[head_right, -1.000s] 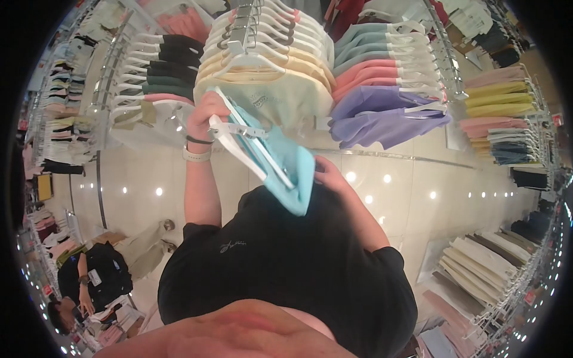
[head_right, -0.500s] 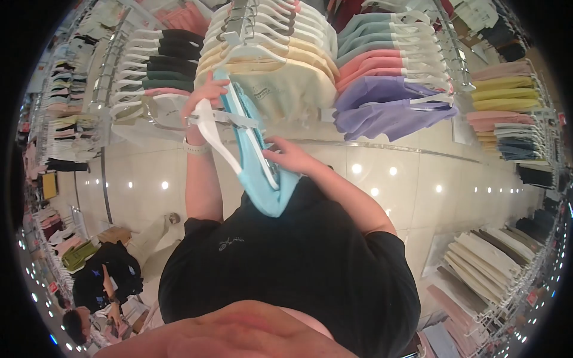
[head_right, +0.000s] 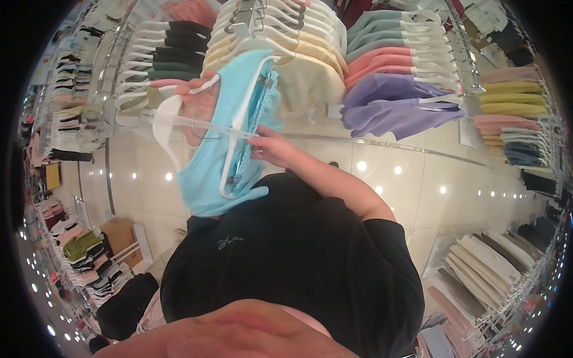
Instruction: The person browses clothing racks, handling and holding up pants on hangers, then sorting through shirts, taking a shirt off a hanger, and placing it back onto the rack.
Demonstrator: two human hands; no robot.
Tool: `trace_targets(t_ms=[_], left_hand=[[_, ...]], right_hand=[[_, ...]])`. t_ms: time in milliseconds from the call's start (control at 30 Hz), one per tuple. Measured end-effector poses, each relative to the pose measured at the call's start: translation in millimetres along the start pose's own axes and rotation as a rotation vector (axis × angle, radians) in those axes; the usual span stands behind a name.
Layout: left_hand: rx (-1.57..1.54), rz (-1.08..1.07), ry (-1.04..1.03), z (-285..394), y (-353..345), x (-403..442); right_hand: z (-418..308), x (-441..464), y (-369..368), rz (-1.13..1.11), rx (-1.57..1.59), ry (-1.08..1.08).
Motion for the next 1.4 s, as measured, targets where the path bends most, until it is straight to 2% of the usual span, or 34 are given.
trace_targets(t_ms=[100, 200, 300, 400, 500, 567, 667, 733, 800, 900, 1000, 1100, 1133, 1300, 1400], left_hand=[[-0.076, 0.029, -0.011, 13.2, 11.8, 6.3], [0.108, -0.098, -0.031, 26.2, 22.4, 11.8], [0.204, -0.124, -0.026, 30.1, 21.7, 10.1], [0.228, -0.13, -0.016, 28.2, 6.7, 2.5], [0.187, -0.151, 0.057, 27.4, -12.2, -5.4], [0.139, -0.188, 0.11, 26.7, -19.3, -12.1], [0.09, -0.279, 0.179, 26.5, -41.0, -19.1], [0.069, -0.246, 0.17, 27.6, -40.3, -22.0], [0.077, -0.209, 0.157, 33.0, -36.5, -24.7], [0.128, -0.148, 0.131, 40.3, -19.9, -24.4], [0.169, -0.085, 0.108, 45.5, -7.3, -19.8], [0.351, 0.04, 0.159, 47.6, -3.1, -12.0], [0.291, 0.046, 0.122, 43.9, -8.3, -10.2], [0.372, 0.151, 0.115, 40.9, 4.5, -0.8], [0.378, 0.138, 0.118, 39.2, 3.9, -0.4]], right_hand=[[0.1, -9.1, -0.2, 0.05, -0.063, -0.005], [3.8, -27.5, 8.0, 0.234, -0.366, 0.052], [18.5, -29.4, 39.2, 0.167, -0.351, 0.138], [11.4, -26.2, 55.0, 0.266, -0.686, 0.219], [-5.5, -28.7, 56.4, 0.455, -0.791, 0.445], [-20.0, -26.2, 58.3, 0.526, -0.72, 0.606], [-42.5, -21.0, 63.4, 0.42, -0.745, 0.73], [-53.1, -19.7, 71.5, 0.276, -0.783, 0.601], [-56.6, -23.5, 83.3, 0.13, -0.785, 0.301], [-61.6, -24.3, 92.1, 0.19, -0.934, 0.28], [-65.9, -43.8, 73.7, 0.224, -0.892, 0.649], [-71.8, -55.1, 79.4, 0.345, -0.881, 0.387], [-74.3, -60.0, 75.3, 0.385, -0.891, 0.396], [-88.9, -83.2, 60.9, 0.517, -0.998, 0.414], [-96.4, -102.4, 55.6, 0.268, -0.936, 0.203]])
Point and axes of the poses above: each hand's wrist, its own x-axis towards the middle knuckle, its own y-axis out of the back of the hand, z = x × y, the point moved 3 cm from there along x, towards the middle knuckle, and after that the axes turned 9 degrees about -y, right-handed, at the moved point
